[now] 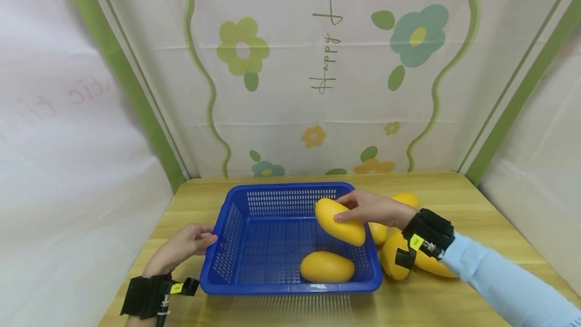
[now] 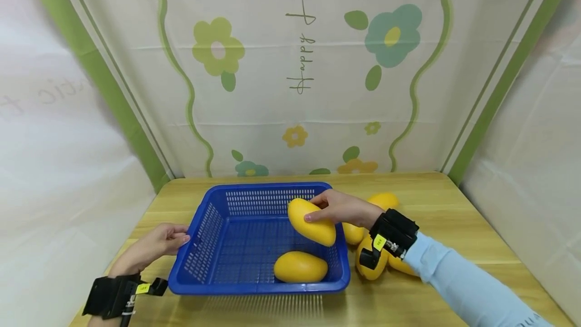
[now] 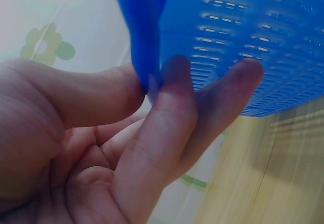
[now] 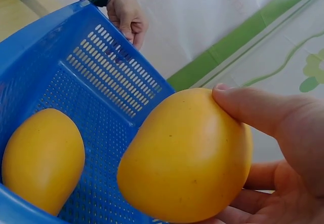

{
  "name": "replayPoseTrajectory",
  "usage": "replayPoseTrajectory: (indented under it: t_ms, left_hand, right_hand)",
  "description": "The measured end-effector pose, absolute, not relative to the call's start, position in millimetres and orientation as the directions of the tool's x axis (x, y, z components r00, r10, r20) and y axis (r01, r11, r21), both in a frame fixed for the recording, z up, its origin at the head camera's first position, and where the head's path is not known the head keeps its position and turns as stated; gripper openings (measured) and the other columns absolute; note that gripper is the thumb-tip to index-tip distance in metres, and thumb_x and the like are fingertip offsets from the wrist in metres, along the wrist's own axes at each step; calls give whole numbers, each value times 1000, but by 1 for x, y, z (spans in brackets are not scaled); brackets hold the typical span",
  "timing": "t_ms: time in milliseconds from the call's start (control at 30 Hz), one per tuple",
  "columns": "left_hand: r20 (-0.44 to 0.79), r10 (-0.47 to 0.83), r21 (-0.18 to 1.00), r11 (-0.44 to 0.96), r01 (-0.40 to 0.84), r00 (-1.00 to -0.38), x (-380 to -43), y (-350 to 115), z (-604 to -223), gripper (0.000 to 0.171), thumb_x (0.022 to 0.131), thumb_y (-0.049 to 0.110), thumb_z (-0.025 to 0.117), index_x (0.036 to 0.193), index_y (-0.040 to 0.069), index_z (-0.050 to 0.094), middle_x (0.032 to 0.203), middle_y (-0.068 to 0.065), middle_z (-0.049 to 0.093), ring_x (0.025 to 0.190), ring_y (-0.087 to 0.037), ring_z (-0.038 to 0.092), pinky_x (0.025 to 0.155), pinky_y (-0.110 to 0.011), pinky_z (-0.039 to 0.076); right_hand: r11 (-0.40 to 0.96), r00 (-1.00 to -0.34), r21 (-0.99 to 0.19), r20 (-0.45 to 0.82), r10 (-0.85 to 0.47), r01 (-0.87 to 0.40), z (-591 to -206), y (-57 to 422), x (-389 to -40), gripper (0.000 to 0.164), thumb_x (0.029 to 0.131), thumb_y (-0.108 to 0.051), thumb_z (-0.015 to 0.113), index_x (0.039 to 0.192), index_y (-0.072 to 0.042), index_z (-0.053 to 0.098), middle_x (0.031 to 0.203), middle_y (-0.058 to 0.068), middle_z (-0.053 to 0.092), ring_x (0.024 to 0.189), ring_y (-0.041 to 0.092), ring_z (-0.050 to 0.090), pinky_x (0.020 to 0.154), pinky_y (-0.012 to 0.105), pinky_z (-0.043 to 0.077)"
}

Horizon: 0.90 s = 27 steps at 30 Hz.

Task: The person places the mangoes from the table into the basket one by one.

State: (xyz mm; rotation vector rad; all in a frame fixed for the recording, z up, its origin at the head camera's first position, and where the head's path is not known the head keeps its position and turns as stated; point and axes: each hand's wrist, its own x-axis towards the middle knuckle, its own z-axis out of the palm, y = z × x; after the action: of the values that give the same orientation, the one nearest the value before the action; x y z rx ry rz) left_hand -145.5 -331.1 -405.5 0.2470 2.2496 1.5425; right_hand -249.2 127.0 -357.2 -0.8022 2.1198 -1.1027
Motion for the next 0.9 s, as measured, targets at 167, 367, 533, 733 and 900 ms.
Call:
replayPoseTrajectory:
  t_ms: [167,367,533,733,900]
  left_hand:
    - [-229,353,923,374,-88,-907,-145,-330,-405,40,106,8,47,135,-19,46,120,-24,68,110,-31,69,96,-43,58]
    - [-231,355,922,378,-87,-906,-144,-330,-403,40,106,9,46,134,-19,46,119,-24,68,110,-31,69,96,-44,58]
    - [-228,367,924,374,-81,-902,-145,-331,-404,40,107,10,45,134,-19,46,121,-25,67,110,-31,69,96,-44,58]
    - [-216,378,927,368,-68,-900,-146,-332,-405,40,106,10,45,134,-19,46,118,-25,68,109,-29,70,95,-42,59]
    - [-217,362,922,382,-67,-907,-145,-331,-405,39,105,8,47,134,-20,46,115,-25,70,107,-31,70,94,-43,59]
  right_hand:
    - [471,-633,-852,-238,-737,-228,-361,123,-251,42,96,-32,68,128,-5,65,99,6,68,85,21,59,73,28,52]
    - [465,-621,-853,-235,-747,-236,-365,115,-252,38,95,-30,68,124,-5,67,96,5,67,84,20,59,73,27,53]
    - [449,-605,-861,-231,-762,-237,-371,110,-254,43,95,-28,69,128,-1,64,100,5,68,86,18,60,77,27,54]
    - [459,-605,-853,-233,-762,-250,-377,105,-257,48,94,-28,70,131,1,62,103,6,69,89,18,60,80,28,54]
    - [474,-604,-845,-249,-757,-246,-380,101,-259,51,94,-28,71,134,2,60,107,7,70,91,19,61,81,29,54]
